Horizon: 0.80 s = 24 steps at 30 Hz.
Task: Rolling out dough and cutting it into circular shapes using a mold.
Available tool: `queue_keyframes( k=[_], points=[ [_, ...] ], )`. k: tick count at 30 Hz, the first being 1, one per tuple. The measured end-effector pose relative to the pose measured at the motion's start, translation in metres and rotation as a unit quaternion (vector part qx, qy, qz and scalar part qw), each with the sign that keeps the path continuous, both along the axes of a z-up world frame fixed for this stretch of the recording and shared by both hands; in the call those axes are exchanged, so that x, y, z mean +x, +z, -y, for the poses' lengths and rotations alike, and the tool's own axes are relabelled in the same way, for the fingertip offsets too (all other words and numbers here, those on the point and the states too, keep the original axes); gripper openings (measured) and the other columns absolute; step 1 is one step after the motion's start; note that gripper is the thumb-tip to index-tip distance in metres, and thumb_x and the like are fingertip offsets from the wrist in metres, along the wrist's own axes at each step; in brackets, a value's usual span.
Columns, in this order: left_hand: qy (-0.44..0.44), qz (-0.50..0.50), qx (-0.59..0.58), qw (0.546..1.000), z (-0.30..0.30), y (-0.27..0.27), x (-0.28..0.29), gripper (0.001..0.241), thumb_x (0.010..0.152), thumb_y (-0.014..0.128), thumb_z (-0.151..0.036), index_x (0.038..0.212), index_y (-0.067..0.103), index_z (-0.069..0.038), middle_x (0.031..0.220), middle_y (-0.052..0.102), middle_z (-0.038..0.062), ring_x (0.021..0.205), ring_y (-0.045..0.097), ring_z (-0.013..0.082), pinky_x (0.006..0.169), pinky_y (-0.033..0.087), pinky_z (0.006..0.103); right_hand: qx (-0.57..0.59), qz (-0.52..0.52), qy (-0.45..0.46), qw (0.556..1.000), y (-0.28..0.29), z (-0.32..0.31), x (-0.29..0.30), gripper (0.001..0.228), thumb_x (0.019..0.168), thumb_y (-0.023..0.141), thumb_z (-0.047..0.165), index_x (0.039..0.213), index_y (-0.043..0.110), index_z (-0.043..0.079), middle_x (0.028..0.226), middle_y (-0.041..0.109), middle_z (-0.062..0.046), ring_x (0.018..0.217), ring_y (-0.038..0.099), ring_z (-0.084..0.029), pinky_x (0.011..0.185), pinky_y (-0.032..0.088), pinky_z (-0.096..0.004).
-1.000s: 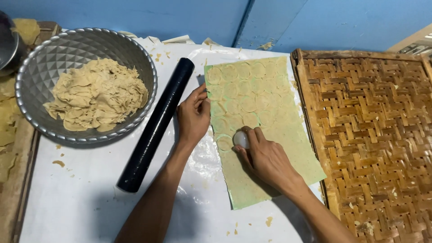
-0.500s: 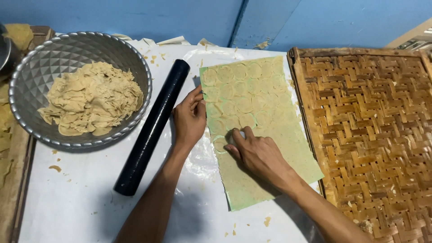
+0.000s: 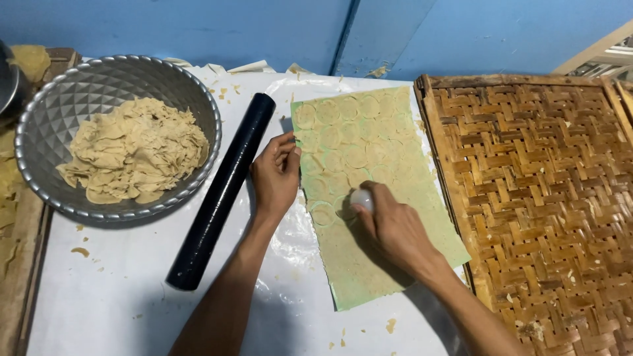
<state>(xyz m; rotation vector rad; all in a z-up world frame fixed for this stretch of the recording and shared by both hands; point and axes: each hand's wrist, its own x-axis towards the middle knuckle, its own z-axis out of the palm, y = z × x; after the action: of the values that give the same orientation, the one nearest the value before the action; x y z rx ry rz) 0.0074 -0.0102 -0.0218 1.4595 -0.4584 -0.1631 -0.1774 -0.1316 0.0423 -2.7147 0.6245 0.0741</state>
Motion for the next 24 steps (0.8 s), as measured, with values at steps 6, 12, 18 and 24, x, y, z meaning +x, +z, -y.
queue_keyframes(
  k=[6,12,18,24],
  points=[
    [0.011,-0.005,0.005,1.0,0.002,0.001,-0.001,0.03,0.096,0.063,-0.003,0.125,0.068,0.0,0.103,0.075,0.024,0.1,0.075,0.0335,0.082,0.063,0.0421,-0.015,-0.017,-0.018,1.0,0.004,0.012,-0.021,0.046,0.097,0.055,0.033,0.134,0.044,0.007,0.103,0.068,-0.023,0.084,0.075,-0.05,0.076,0.059,-0.062],
    [0.015,0.007,0.005,1.0,0.002,0.004,-0.001,0.028,0.095,0.064,-0.002,0.123,0.067,0.002,0.103,0.073,0.027,0.099,0.075,0.0362,0.082,0.063,0.0444,-0.062,-0.053,0.023,0.996,0.018,0.009,-0.009,0.047,0.1,0.047,0.039,0.134,0.048,0.006,0.103,0.062,-0.017,0.08,0.076,-0.047,0.077,0.061,-0.059],
    [0.01,0.01,0.01,1.0,-0.002,0.01,-0.003,0.027,0.097,0.062,-0.004,0.123,0.067,0.003,0.103,0.073,0.028,0.099,0.075,0.0382,0.082,0.063,0.0457,-0.128,-0.116,0.038,0.984,0.017,0.0,0.005,0.051,0.103,0.038,0.042,0.136,0.046,0.004,0.102,0.058,-0.014,0.076,0.076,-0.045,0.072,0.06,-0.058],
    [0.009,0.007,0.012,1.0,0.001,0.004,0.0,0.024,0.098,0.061,-0.002,0.121,0.067,0.002,0.1,0.075,0.022,0.095,0.076,0.0305,0.08,0.062,0.041,-0.166,-0.121,0.051,0.977,0.005,-0.001,0.007,0.052,0.106,0.03,0.041,0.138,0.043,0.004,0.101,0.057,-0.014,0.071,0.076,-0.044,0.069,0.061,-0.055]
  ],
)
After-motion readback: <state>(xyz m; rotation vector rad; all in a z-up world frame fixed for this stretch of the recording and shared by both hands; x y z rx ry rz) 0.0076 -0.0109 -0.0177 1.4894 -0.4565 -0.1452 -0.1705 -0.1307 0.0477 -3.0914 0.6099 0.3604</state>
